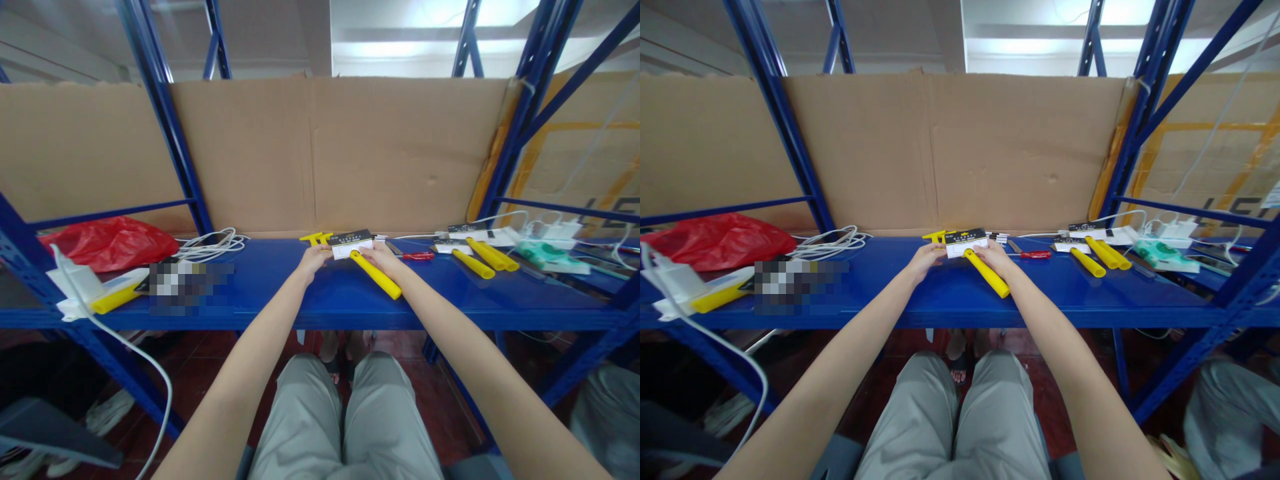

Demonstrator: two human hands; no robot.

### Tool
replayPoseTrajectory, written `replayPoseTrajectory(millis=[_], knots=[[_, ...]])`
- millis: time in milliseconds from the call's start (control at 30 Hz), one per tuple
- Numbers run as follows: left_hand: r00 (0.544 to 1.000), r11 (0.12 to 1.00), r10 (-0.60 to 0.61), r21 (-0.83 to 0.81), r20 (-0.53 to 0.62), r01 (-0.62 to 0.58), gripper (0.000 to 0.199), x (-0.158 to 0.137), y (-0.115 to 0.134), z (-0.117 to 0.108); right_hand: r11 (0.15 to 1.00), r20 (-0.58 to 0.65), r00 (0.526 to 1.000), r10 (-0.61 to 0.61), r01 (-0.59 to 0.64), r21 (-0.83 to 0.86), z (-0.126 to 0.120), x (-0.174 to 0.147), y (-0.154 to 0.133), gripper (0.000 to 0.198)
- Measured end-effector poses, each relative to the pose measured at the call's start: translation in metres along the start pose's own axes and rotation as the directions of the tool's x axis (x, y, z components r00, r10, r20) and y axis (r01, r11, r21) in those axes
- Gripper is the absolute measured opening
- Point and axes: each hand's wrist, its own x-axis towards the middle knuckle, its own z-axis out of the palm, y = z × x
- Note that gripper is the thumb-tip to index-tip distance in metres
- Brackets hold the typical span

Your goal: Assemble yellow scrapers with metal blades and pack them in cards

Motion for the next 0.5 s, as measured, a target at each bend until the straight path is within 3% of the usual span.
replayPoseTrajectory(millis=[300,500], knots=[[0.997,0.997,0.016,-0.082,0.076,-0.01,0.025,-0.005,0.001,0.001,0.998,-0.155,0.986,-0.064,0.064,-0.009,-0.009,0.01,0.006,0.018],[0.977,0.99,-0.013,-0.134,0.214,0.042,0.039,-0.009,0.002,0.005,0.996,-0.163,0.983,-0.087,0.081,-0.044,-0.01,0.005,0.005,0.017]])
